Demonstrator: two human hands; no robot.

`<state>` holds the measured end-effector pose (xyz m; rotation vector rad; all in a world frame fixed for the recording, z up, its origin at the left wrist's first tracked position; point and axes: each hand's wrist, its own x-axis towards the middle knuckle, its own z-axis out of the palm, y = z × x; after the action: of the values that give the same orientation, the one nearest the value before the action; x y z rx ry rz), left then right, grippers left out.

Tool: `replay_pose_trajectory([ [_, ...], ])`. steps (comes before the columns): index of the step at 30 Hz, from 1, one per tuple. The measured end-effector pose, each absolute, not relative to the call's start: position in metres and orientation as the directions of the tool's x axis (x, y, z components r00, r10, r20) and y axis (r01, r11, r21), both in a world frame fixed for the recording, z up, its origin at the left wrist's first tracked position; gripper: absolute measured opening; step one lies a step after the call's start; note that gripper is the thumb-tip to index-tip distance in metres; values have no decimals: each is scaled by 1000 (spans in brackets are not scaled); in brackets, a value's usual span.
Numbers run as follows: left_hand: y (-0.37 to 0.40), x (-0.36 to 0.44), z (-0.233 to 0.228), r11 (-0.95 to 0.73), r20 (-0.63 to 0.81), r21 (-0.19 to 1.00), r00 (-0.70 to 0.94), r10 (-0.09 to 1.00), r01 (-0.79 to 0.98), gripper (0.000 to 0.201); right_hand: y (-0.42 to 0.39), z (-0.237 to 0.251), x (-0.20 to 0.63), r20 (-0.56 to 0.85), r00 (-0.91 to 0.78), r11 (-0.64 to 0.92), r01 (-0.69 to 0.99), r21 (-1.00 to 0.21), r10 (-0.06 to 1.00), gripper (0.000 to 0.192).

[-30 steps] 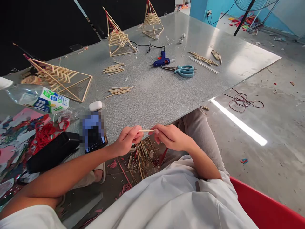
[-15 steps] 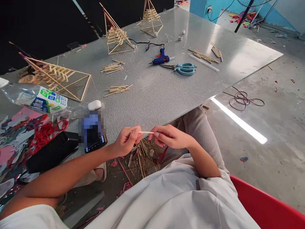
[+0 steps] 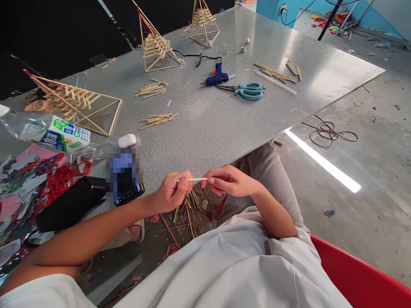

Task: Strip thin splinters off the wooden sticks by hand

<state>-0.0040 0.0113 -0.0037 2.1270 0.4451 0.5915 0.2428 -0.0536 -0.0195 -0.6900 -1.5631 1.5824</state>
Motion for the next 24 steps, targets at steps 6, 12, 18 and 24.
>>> replay_pose_trajectory([
  [6,11,-4,-4,-491,182,860,818,546,137,49,-56,-16,242,134,-538,125,-54,-991,832,39],
  [12,11,-2,1,-386,126,912,800,586,140,55,-57,-10,247,200,-520,232,-4,-973,830,43],
  [18,11,-1,2,-386,122,911,797,592,147,54,-59,-14,246,364,-277,424,196,-885,889,29],
  [24,11,-2,-1,-392,102,904,803,587,171,50,-58,-14,238,611,-94,597,368,-713,786,15],
])
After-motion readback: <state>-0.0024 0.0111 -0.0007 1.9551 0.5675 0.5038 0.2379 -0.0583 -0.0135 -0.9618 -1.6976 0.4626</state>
